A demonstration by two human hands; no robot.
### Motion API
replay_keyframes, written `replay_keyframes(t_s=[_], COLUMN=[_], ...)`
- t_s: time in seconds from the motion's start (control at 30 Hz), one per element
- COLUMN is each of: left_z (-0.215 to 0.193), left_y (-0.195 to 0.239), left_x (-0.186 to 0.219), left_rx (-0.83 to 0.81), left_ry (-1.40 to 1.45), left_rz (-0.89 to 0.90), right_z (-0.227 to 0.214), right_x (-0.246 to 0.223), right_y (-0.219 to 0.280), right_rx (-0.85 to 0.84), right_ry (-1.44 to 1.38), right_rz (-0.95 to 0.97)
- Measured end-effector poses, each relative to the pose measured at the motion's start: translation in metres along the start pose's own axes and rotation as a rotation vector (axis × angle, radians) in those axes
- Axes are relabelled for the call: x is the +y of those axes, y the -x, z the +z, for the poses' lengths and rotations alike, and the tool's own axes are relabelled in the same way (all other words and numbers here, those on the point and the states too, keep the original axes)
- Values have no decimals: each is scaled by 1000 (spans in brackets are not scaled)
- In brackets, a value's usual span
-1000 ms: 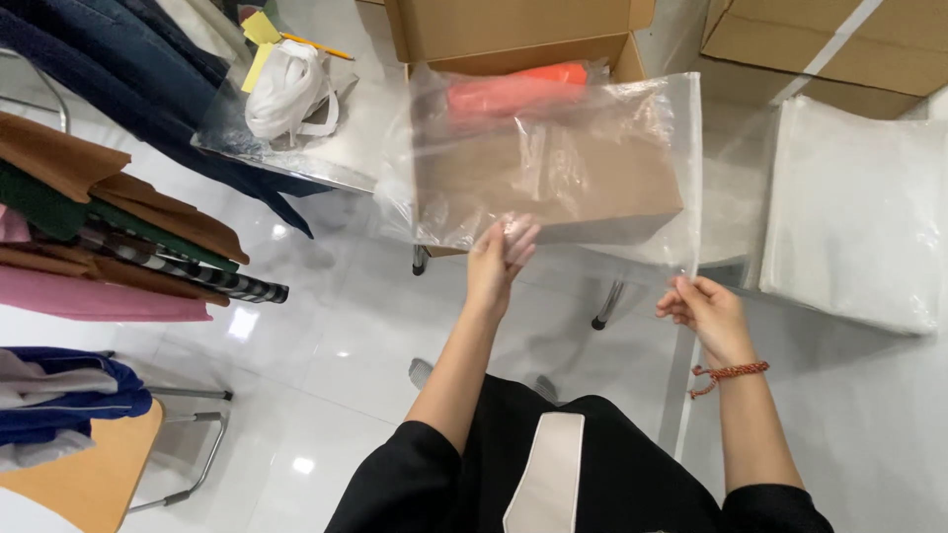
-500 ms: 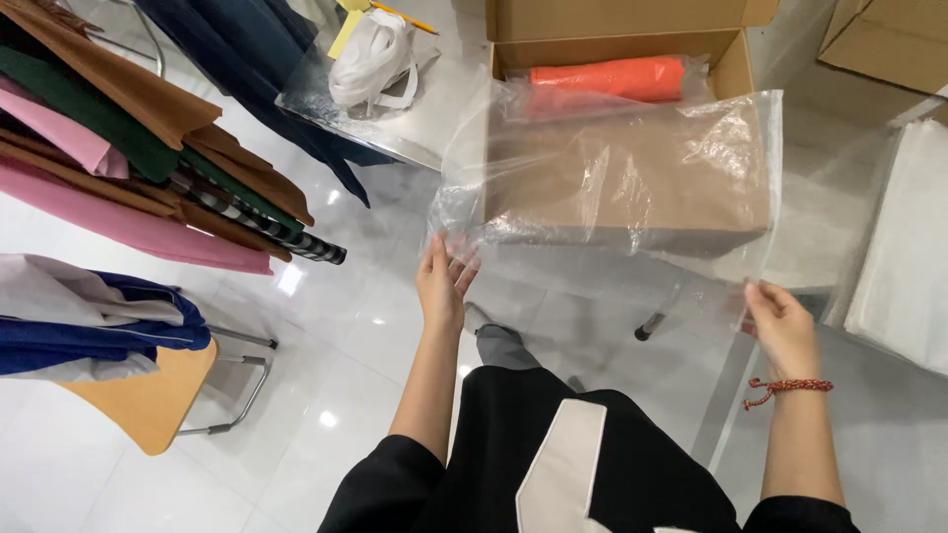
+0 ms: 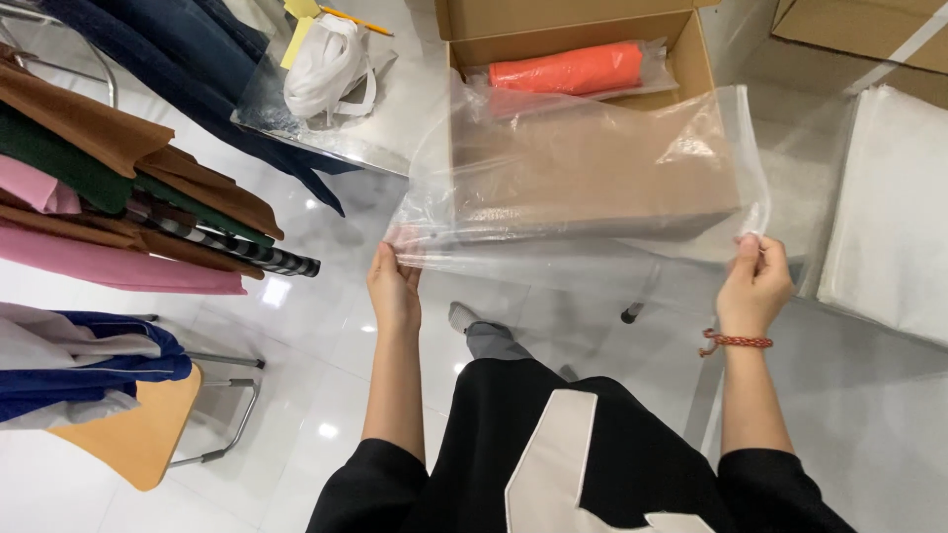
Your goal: The person unpacks folded pink and orange garments from a cardboard box, removes them from plastic packaging, and places them on green hangers. The person then hangs the garments on a clothing rack and folds the empty plastic bags.
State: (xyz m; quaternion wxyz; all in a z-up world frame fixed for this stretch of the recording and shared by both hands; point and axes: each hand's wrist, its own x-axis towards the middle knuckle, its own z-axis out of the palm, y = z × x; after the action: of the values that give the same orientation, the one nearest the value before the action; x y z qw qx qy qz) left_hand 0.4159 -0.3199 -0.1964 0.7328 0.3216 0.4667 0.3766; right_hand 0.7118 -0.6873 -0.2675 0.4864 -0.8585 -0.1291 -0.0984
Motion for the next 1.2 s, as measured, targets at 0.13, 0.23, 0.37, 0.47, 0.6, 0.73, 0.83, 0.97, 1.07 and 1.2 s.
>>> replay_keyframes(t_s=[0.13, 0.23, 0.37, 0.47, 0.6, 0.73, 0.83, 0.97, 1.07, 1.2], left_z=[-13, -9, -5, 15, 43, 26, 1, -30, -28, -11], left_y=[16, 24, -6, -34, -43, -31, -8, 10, 20, 31], left_x=[-1, 19, 27, 29, 27, 20, 4, -16, -11, -7], left_rx=[-85, 21, -38, -90, -120, -89, 31, -64, -129, -115], left_ry=[-91, -85, -491, -759, -1057, -864, -654, -746, -725, -598], left_rz=[-98, -227, -65, 66, 278, 444, 325, 89, 72, 132], right_z=[-16, -24, -17, -9, 9, -6, -16, -26, -26, -8], right_x=[28, 29, 30, 16, -5, 21, 41, 28, 9, 1], right_y=[-1, -8, -22, -30, -30, -27, -18, -10, -12, -10], right_rx=[-210, -412, -281, -172, -82, 89, 127, -165, -200, -87], right_ry=[92, 105, -160, -337, -384, -96, -103, -67, -86, -340], right_rz=[217, 439, 500, 470, 325, -39, 33, 299, 419, 328])
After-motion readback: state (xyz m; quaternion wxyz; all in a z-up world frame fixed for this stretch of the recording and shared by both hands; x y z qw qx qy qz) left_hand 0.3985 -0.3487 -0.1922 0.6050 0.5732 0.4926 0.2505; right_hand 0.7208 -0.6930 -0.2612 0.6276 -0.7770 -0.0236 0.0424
